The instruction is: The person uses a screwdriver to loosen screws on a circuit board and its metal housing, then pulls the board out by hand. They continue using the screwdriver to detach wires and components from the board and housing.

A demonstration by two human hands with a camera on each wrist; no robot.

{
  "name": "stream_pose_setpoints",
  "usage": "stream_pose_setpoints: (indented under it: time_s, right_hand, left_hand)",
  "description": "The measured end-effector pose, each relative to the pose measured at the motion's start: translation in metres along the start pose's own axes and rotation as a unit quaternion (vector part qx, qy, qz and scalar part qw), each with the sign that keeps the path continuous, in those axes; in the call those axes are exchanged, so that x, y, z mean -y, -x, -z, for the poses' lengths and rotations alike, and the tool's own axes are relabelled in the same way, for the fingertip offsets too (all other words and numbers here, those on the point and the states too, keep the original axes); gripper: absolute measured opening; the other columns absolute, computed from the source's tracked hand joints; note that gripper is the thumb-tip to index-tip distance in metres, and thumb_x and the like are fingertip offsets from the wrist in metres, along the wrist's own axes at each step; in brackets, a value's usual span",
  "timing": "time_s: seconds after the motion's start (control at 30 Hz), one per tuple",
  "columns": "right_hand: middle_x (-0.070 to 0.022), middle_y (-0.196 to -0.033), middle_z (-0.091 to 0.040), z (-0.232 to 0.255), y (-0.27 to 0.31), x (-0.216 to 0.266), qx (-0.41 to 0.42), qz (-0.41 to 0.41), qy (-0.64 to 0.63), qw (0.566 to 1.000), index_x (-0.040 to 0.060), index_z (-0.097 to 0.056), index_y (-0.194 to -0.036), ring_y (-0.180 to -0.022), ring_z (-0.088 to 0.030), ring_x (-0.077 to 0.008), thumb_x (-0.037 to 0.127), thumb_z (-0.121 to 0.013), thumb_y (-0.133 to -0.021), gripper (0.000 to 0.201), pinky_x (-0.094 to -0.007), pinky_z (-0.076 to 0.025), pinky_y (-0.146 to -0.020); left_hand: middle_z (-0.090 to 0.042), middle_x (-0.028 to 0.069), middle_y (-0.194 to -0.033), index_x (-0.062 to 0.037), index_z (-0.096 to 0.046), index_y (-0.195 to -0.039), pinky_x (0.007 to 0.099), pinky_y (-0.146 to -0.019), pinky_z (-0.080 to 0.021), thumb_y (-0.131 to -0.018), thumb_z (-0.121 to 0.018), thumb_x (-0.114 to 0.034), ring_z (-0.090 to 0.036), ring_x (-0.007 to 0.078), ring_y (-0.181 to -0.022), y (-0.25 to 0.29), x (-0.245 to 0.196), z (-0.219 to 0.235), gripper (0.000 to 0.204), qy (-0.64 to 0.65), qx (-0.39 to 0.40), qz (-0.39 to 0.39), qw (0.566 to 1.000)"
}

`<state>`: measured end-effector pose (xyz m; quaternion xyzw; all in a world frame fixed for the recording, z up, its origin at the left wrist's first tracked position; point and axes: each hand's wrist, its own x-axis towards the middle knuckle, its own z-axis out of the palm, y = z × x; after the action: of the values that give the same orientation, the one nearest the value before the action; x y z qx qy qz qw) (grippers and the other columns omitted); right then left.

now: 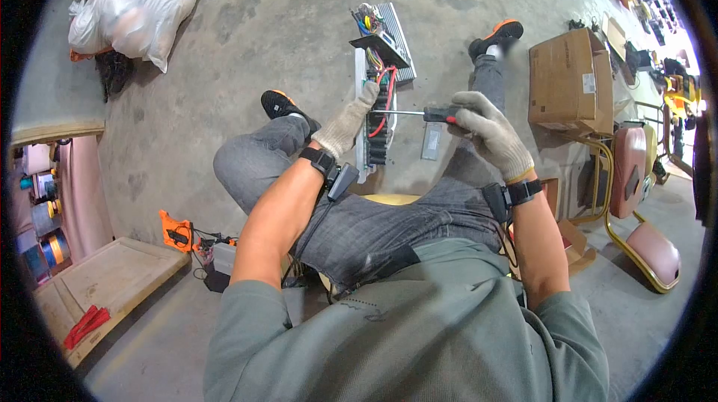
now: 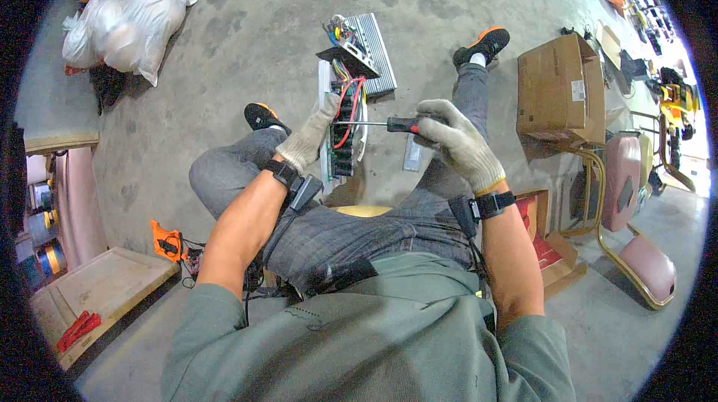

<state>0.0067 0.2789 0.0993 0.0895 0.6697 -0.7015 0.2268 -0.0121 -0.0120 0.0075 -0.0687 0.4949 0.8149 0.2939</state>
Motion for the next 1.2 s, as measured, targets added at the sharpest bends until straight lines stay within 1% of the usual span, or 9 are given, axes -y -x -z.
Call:
stream_pose_setpoints:
  time_s: [0.1,0.3,0.43,0.5,0.6,0.83,1.0,1.13,1.2]
  right_hand:
    - [-0.0089,-0.112,-0.064,0.017,-0.002,0.011,0.075,-0.133,0.032,0.988,-0.0001,-0.060,-0.132,-0.091,-0.064,-0.0138,0.026,-0.064,-0.101,0.041,-0.0285,-0.056,-0.083]
    - [-0.0085,-0.110,-0.065,0.008,-0.004,-0.003,0.022,0.038,0.056,0.997,0.0002,-0.061,-0.129,-0.087,-0.064,-0.0138,0.027,-0.065,-0.101,0.039,-0.0309,-0.056,-0.083]
    - [-0.0087,-0.112,-0.064,0.002,0.003,0.016,-0.003,-0.086,-0.004,0.996,-0.0007,-0.062,-0.127,-0.093,-0.065,-0.0153,0.021,-0.068,-0.096,0.038,-0.0333,-0.055,-0.087]
    - [-0.0101,-0.116,-0.063,0.013,-0.002,0.016,0.061,0.024,0.299,0.952,-0.0015,-0.061,-0.128,-0.098,-0.066,-0.0188,0.022,-0.068,-0.097,0.040,-0.0336,-0.056,-0.090]
    - [-0.0097,-0.114,-0.065,0.010,-0.005,-0.004,0.017,0.037,0.067,0.997,-0.0016,-0.061,-0.128,-0.098,-0.067,-0.0186,0.025,-0.067,-0.100,0.039,-0.0338,-0.057,-0.088]
    - [-0.0075,-0.108,-0.068,0.007,0.003,0.023,0.063,-0.129,0.085,0.986,0.0002,-0.063,-0.128,-0.092,-0.065,-0.0126,0.022,-0.067,-0.099,0.036,-0.0274,-0.054,-0.077]
    - [-0.0066,-0.105,-0.067,0.004,0.000,0.001,-0.012,-0.003,0.043,0.999,0.0021,-0.064,-0.125,-0.084,-0.062,-0.0102,0.026,-0.060,-0.103,0.033,-0.0254,-0.050,-0.070]
    - [-0.0068,-0.105,-0.067,0.009,-0.001,0.007,0.007,-0.083,0.007,0.996,0.0023,-0.063,-0.127,-0.090,-0.063,-0.0118,0.021,-0.064,-0.100,0.033,-0.0249,-0.050,-0.071]
    - [-0.0064,-0.106,-0.066,0.015,-0.003,0.004,0.051,0.089,0.253,0.962,0.0024,-0.062,-0.128,-0.096,-0.064,-0.0138,0.022,-0.063,-0.101,0.033,-0.0257,-0.051,-0.072]
  left_hand:
    - [-0.065,-0.0016,-0.101,-0.0089,-0.062,-0.129,0.0254,-0.075,-0.059,-0.100,-0.060,-0.066,-0.064,0.0070,-0.085,-0.001,0.001,0.001,0.064,0.004,-0.002,0.004,1.000]
    - [-0.065,-0.0009,-0.100,-0.0089,-0.063,-0.127,0.0261,-0.073,-0.059,-0.099,-0.060,-0.067,-0.065,0.0077,-0.084,-0.004,0.005,0.004,0.065,0.004,-0.004,0.014,1.000]
    - [-0.066,-0.0002,-0.098,-0.0089,-0.063,-0.126,0.0275,-0.071,-0.060,-0.098,-0.060,-0.067,-0.066,0.0090,-0.081,-0.002,0.001,0.001,0.065,0.012,0.002,0.018,1.000]
    - [-0.067,0.0004,-0.095,-0.0093,-0.063,-0.125,0.0291,-0.070,-0.061,-0.098,-0.060,-0.068,-0.067,0.0101,-0.079,-0.002,0.001,0.002,0.064,-0.002,-0.005,0.013,1.000]
    - [-0.068,-0.0020,-0.101,-0.0131,-0.063,-0.131,0.0271,-0.074,-0.059,-0.096,-0.054,-0.075,-0.067,0.0087,-0.087,-0.001,0.001,0.004,0.073,-0.038,-0.003,0.022,0.999]
    - [-0.066,0.0005,-0.094,-0.0094,-0.062,-0.123,0.0285,-0.069,-0.061,-0.097,-0.062,-0.067,-0.067,0.0098,-0.078,-0.001,-0.001,0.001,0.063,-0.009,0.000,-0.022,1.000]
    - [-0.066,0.0016,-0.093,-0.0095,-0.061,-0.121,0.0301,-0.067,-0.062,-0.097,-0.062,-0.067,-0.067,0.0108,-0.075,-0.001,-0.001,-0.001,0.062,0.002,-0.013,-0.002,1.000]
    - [-0.067,0.0018,-0.092,-0.0096,-0.061,-0.120,0.0302,-0.068,-0.062,-0.097,-0.062,-0.067,-0.068,0.0110,-0.076,0.000,-0.002,-0.003,0.062,0.014,-0.009,0.012,1.000]
    - [-0.067,0.0022,-0.091,-0.0100,-0.062,-0.118,0.0305,-0.067,-0.062,-0.097,-0.061,-0.067,-0.068,0.0118,-0.075,-0.001,-0.002,-0.003,0.061,0.006,-0.024,0.004,1.000]
